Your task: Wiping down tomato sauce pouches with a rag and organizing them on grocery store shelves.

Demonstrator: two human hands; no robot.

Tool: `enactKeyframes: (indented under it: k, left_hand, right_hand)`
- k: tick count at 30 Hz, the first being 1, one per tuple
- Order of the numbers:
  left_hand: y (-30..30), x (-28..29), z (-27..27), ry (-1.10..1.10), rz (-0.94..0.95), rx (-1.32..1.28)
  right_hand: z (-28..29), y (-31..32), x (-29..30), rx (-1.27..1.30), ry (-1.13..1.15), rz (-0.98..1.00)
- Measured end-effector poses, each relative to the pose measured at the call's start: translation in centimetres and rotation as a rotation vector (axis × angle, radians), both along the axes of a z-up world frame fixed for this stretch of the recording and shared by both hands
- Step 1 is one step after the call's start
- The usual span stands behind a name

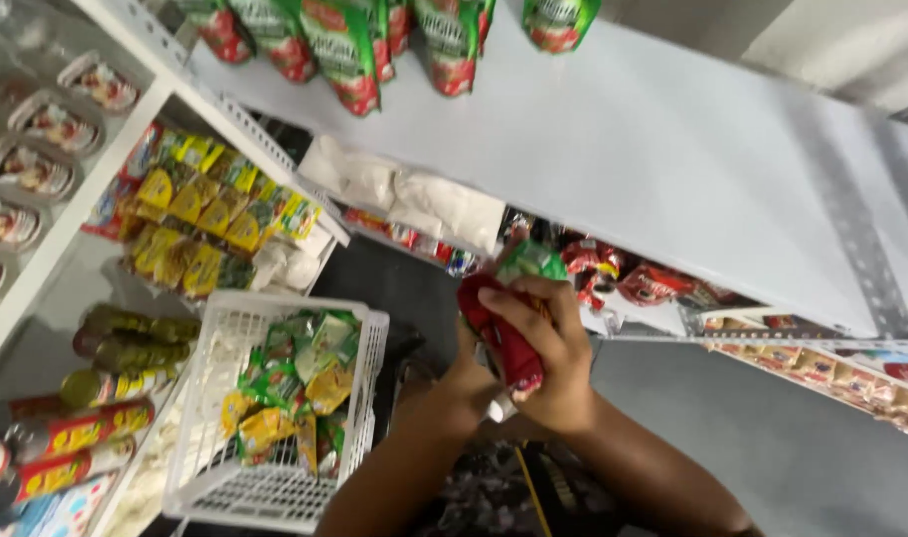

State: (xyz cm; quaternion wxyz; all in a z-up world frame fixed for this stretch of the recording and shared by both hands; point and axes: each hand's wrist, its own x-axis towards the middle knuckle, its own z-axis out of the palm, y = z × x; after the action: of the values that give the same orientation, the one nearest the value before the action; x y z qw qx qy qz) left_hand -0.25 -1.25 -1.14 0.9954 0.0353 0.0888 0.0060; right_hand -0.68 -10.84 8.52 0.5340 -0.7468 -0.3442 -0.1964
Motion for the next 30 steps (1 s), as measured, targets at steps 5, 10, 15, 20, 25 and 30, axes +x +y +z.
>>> enactKeyframes:
  k: [5,10,15,20,25,30]
  left_hand:
    - [0.3,0.7,-1.1,-0.127,0.073,-0.044]
    - [-1.9,-0.7,-0.1,-0.171,0.029,-0.225]
    - [2.7,-0.6,2.0,-0.336,-0.009,-0.361]
    - [1.7,-1.9,6.9,-0.23,-0.111,-0.495]
    - [0.7,-2.2,4.8,-0.338,-0.128,-0.345]
    - [0.9,-2.0,4.6,-0.457,-0.225,-0.241]
  right_hand:
    - [-2.7,-2.0,-2.1,-0.049,0.017,0.009]
    - [0.6,-0.3,-1.6,-0.022,-0.002,0.014]
    - [-2.6,-2.1,-0.5,-0.101,-0.219,0.085]
    - [-1.8,-4.2,2.5,-0.074,-0.27,-0.057]
    - [-2.7,-3.3,-1.6,-0.066,-0.22,0.012]
    - [-2.3,-4.2,0.7,-0.1,-0.362,0.0]
